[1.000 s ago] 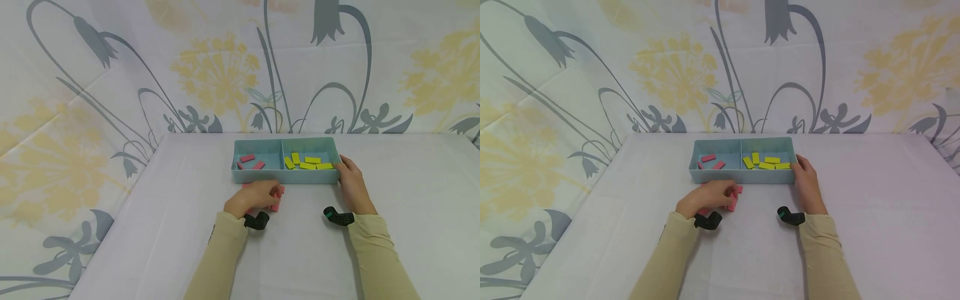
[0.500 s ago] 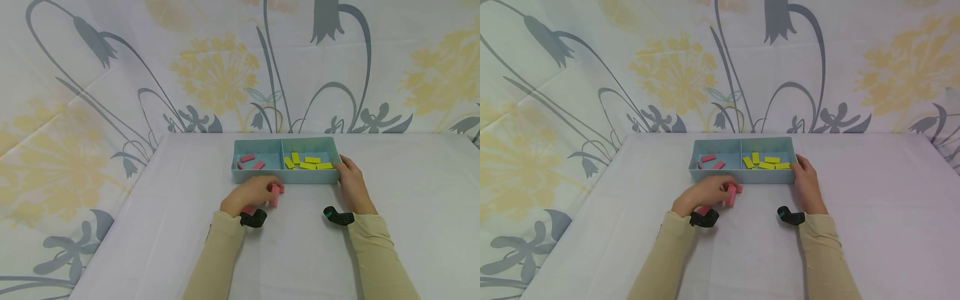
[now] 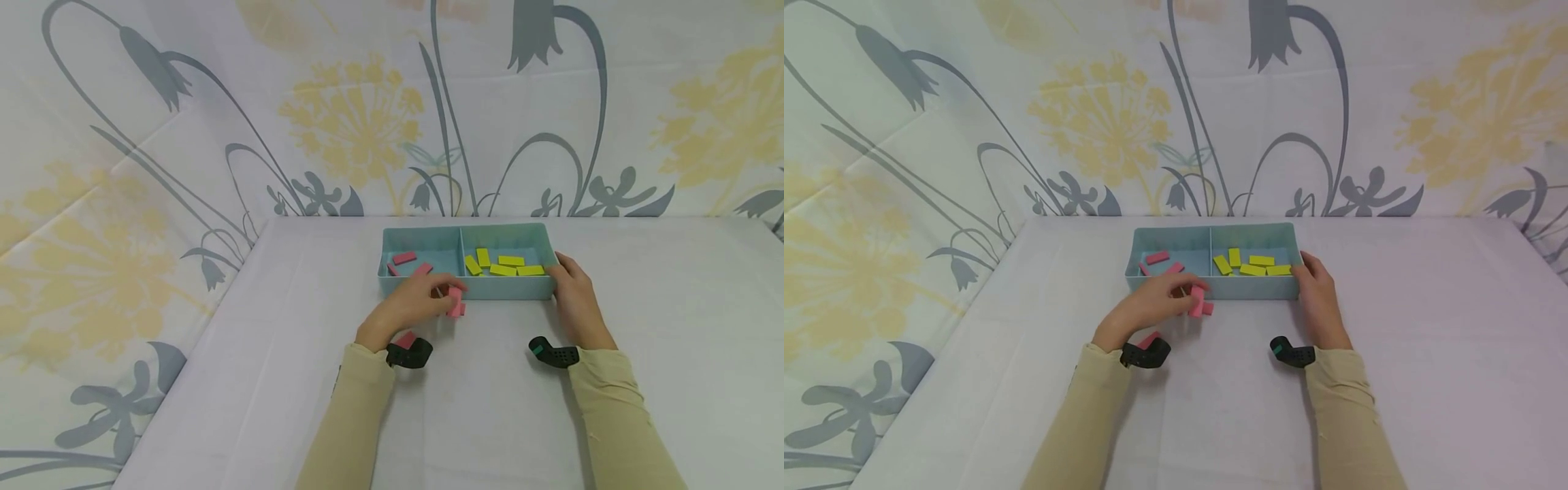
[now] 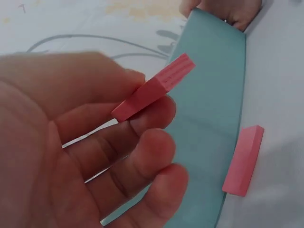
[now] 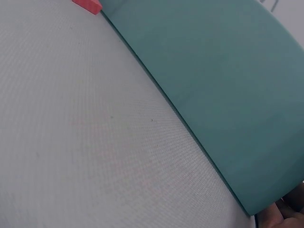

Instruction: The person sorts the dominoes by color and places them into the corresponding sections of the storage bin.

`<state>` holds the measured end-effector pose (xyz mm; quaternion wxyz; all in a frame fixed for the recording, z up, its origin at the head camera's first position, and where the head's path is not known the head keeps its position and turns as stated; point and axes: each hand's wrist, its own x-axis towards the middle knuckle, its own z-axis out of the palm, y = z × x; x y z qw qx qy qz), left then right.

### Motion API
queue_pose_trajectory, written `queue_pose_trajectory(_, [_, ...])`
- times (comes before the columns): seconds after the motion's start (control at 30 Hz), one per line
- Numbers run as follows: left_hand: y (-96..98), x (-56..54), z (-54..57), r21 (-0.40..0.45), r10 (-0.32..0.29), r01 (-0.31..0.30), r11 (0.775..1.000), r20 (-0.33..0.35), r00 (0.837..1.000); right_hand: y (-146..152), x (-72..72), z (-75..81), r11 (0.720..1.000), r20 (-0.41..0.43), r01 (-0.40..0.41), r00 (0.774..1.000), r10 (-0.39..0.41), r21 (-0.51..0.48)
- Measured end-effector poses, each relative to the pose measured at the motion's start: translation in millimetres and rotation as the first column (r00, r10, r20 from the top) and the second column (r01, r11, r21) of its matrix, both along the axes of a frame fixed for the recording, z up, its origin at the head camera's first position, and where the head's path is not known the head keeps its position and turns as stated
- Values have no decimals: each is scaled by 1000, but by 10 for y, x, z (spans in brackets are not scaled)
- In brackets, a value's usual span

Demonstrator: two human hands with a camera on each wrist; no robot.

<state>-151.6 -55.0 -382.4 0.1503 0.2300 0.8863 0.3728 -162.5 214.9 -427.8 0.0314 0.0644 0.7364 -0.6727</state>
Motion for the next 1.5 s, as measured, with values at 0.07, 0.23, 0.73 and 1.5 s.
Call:
queue_pose_trajectory(0.07, [-15,-4,15,28,16,-16,999,-14,1000,1,1,4,1000,0,1,1000,-1,3])
queue_pose_trajectory(0.23, [-49,-7,32,43,74,-73,996,-20,997,6,2,1,1000,16,-3,1000,2,15])
queue_pose_trajectory(0.73, [-115,-33,20,133,171,-169,976,-1,985,8,-20,-9,1000,2,-2,1000,2,26])
queue_pose_trajectory(1.5, [-130,-40,41,244,228,-222,944,5,974,16,-19,-9,1000,12,-1,1000,0,24])
